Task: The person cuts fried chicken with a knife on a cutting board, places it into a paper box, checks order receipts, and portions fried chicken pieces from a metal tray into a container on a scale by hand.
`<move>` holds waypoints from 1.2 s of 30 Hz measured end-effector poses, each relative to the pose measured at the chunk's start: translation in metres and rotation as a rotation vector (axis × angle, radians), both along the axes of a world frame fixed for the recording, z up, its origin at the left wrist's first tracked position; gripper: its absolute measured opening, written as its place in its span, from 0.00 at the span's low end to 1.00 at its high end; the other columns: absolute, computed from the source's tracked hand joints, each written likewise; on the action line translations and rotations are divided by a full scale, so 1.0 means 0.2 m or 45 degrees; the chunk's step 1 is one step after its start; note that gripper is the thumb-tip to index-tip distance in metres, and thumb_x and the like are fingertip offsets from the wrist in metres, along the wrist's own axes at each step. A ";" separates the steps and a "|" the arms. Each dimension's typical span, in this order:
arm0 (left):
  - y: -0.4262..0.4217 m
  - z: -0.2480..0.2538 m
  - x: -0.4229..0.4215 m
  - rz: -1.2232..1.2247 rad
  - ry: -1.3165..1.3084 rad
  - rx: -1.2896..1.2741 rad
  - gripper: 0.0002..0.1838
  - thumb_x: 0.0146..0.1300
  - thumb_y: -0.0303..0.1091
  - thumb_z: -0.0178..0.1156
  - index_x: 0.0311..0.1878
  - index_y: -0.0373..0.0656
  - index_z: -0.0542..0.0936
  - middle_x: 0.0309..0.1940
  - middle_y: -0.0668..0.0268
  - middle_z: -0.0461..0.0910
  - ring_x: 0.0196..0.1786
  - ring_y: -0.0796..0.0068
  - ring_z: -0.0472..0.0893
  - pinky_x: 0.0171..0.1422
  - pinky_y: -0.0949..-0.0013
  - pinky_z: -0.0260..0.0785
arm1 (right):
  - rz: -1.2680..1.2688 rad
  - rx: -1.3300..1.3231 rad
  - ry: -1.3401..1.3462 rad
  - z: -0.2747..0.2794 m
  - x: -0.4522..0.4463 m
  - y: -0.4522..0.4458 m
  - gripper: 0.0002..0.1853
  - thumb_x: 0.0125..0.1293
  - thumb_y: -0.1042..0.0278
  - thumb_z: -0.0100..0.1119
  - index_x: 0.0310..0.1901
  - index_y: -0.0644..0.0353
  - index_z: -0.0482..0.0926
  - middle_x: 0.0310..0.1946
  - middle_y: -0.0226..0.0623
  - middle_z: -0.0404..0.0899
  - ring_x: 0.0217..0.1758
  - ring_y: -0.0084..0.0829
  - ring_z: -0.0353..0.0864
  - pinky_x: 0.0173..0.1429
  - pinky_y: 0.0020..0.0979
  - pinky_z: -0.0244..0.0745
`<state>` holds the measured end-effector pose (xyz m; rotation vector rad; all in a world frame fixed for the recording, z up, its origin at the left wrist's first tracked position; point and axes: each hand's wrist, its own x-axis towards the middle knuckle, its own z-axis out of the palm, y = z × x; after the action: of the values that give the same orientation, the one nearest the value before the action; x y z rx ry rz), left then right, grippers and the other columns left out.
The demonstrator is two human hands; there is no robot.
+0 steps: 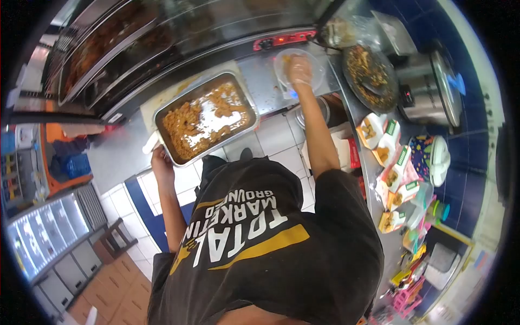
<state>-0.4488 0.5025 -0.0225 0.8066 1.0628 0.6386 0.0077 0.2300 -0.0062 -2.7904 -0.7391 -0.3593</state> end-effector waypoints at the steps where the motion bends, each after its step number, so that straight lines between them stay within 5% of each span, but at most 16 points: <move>1: -0.02 0.01 0.02 0.005 0.028 0.001 0.04 0.69 0.36 0.58 0.36 0.53 0.74 0.21 0.81 0.66 0.21 0.88 0.62 0.24 0.79 0.51 | -0.027 0.141 -0.046 0.13 -0.08 0.03 0.12 0.65 0.57 0.62 0.38 0.55 0.87 0.38 0.51 0.86 0.48 0.47 0.85 0.54 0.47 0.78; 2: -0.03 0.06 0.01 -0.048 -0.010 -0.037 0.06 0.68 0.36 0.58 0.33 0.53 0.74 0.21 0.81 0.66 0.21 0.87 0.63 0.25 0.79 0.54 | 0.009 0.148 -0.034 0.23 -0.19 0.08 0.12 0.65 0.57 0.62 0.38 0.55 0.87 0.38 0.51 0.86 0.48 0.47 0.85 0.54 0.47 0.78; 4: -0.06 0.07 0.02 -0.026 0.018 0.009 0.04 0.68 0.36 0.58 0.36 0.50 0.76 0.22 0.79 0.69 0.22 0.87 0.64 0.26 0.79 0.55 | 0.372 0.782 0.231 0.39 -0.48 0.18 0.11 0.63 0.59 0.65 0.38 0.58 0.87 0.38 0.50 0.85 0.45 0.48 0.83 0.53 0.48 0.77; 6: -0.04 0.03 0.02 -0.019 -0.024 0.016 0.05 0.68 0.36 0.58 0.39 0.46 0.79 0.25 0.77 0.74 0.22 0.87 0.64 0.26 0.79 0.55 | 0.628 0.917 0.791 0.42 -0.75 0.30 0.13 0.63 0.58 0.67 0.39 0.59 0.87 0.36 0.48 0.85 0.46 0.50 0.82 0.54 0.48 0.76; 9: -0.04 0.04 0.01 -0.054 -0.006 -0.005 0.06 0.68 0.36 0.59 0.37 0.46 0.79 0.26 0.77 0.72 0.23 0.86 0.65 0.27 0.79 0.55 | 0.971 0.697 0.814 0.33 -0.92 0.39 0.16 0.64 0.59 0.67 0.49 0.60 0.86 0.43 0.46 0.85 0.51 0.50 0.82 0.56 0.47 0.76; 11: -0.03 0.03 0.02 -0.022 -0.005 0.020 0.06 0.68 0.36 0.59 0.37 0.46 0.79 0.25 0.78 0.71 0.24 0.86 0.65 0.27 0.78 0.55 | 0.898 0.525 0.173 0.29 -0.97 0.42 0.24 0.65 0.62 0.66 0.62 0.60 0.79 0.52 0.48 0.82 0.56 0.51 0.81 0.60 0.47 0.77; 12: -0.03 0.02 0.01 -0.006 0.005 0.039 0.06 0.68 0.36 0.59 0.36 0.46 0.79 0.24 0.78 0.69 0.25 0.86 0.65 0.27 0.78 0.55 | 0.844 0.230 0.216 0.28 -0.98 0.41 0.33 0.66 0.62 0.64 0.71 0.60 0.67 0.60 0.53 0.77 0.60 0.52 0.80 0.63 0.47 0.77; 13: -0.05 0.04 0.01 0.003 0.008 0.032 0.06 0.68 0.36 0.59 0.36 0.46 0.79 0.24 0.78 0.69 0.25 0.86 0.65 0.27 0.78 0.55 | 0.852 0.223 0.222 0.23 -0.98 0.39 0.33 0.66 0.62 0.64 0.71 0.60 0.67 0.60 0.53 0.77 0.60 0.52 0.80 0.63 0.47 0.77; 15: -0.06 0.09 0.04 0.014 -0.014 0.035 0.06 0.69 0.36 0.59 0.36 0.46 0.78 0.24 0.79 0.67 0.25 0.87 0.64 0.27 0.77 0.54 | 1.004 -0.140 0.484 0.13 -0.94 0.39 0.43 0.67 0.61 0.61 0.79 0.62 0.52 0.66 0.61 0.72 0.66 0.56 0.76 0.67 0.46 0.74; 19: -0.04 0.02 0.00 -0.013 -0.010 0.008 0.07 0.71 0.34 0.55 0.43 0.43 0.79 0.28 0.77 0.77 0.26 0.87 0.68 0.31 0.78 0.58 | 0.831 -0.030 0.566 0.12 -0.95 0.42 0.43 0.70 0.60 0.58 0.79 0.62 0.46 0.62 0.65 0.74 0.59 0.61 0.79 0.61 0.51 0.76; 21: -0.05 0.01 0.00 0.007 -0.024 -0.017 0.05 0.69 0.34 0.58 0.37 0.45 0.79 0.23 0.80 0.67 0.25 0.88 0.63 0.27 0.77 0.53 | 0.703 -0.113 0.613 0.24 -0.95 0.44 0.41 0.74 0.58 0.53 0.80 0.63 0.43 0.56 0.67 0.77 0.51 0.64 0.81 0.55 0.55 0.78; 25: -0.04 -0.03 0.01 0.082 -0.047 -0.045 0.05 0.70 0.33 0.59 0.39 0.44 0.80 0.23 0.81 0.66 0.23 0.88 0.61 0.27 0.78 0.52 | 0.937 0.213 0.145 0.33 -0.97 0.43 0.41 0.74 0.58 0.53 0.80 0.61 0.44 0.47 0.61 0.82 0.45 0.61 0.84 0.46 0.54 0.81; 29: -0.08 0.02 0.04 0.108 0.009 0.011 0.04 0.70 0.33 0.59 0.38 0.45 0.79 0.24 0.81 0.68 0.23 0.89 0.62 0.27 0.79 0.52 | 0.901 -0.057 0.532 0.10 -0.95 0.45 0.30 0.73 0.60 0.55 0.73 0.61 0.64 0.46 0.56 0.82 0.46 0.57 0.85 0.47 0.51 0.81; 31: -0.10 0.07 0.04 0.104 0.009 0.023 0.04 0.70 0.33 0.59 0.38 0.45 0.79 0.24 0.81 0.68 0.24 0.89 0.62 0.27 0.79 0.52 | 1.012 -0.287 0.509 0.08 -0.94 0.46 0.17 0.71 0.64 0.55 0.56 0.62 0.79 0.45 0.55 0.82 0.47 0.54 0.85 0.50 0.50 0.81; 34: -0.10 0.06 0.05 0.107 -0.014 0.056 0.04 0.69 0.33 0.59 0.38 0.44 0.79 0.25 0.80 0.70 0.25 0.89 0.63 0.29 0.79 0.53 | 1.273 -0.307 0.278 0.12 -0.91 0.45 0.09 0.71 0.67 0.54 0.44 0.63 0.81 0.42 0.56 0.83 0.46 0.54 0.85 0.53 0.51 0.80; 36: -0.09 0.07 0.07 0.134 -0.036 0.065 0.05 0.69 0.33 0.59 0.39 0.44 0.79 0.26 0.79 0.70 0.26 0.89 0.63 0.29 0.78 0.54 | 1.206 -0.376 0.448 0.30 -0.93 0.48 0.14 0.73 0.62 0.53 0.49 0.63 0.80 0.48 0.57 0.82 0.53 0.54 0.82 0.59 0.51 0.76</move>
<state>-0.4358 0.4846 -0.0094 0.7873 1.0722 0.7670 -0.1778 0.3253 0.0537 -2.2547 -1.9527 0.4282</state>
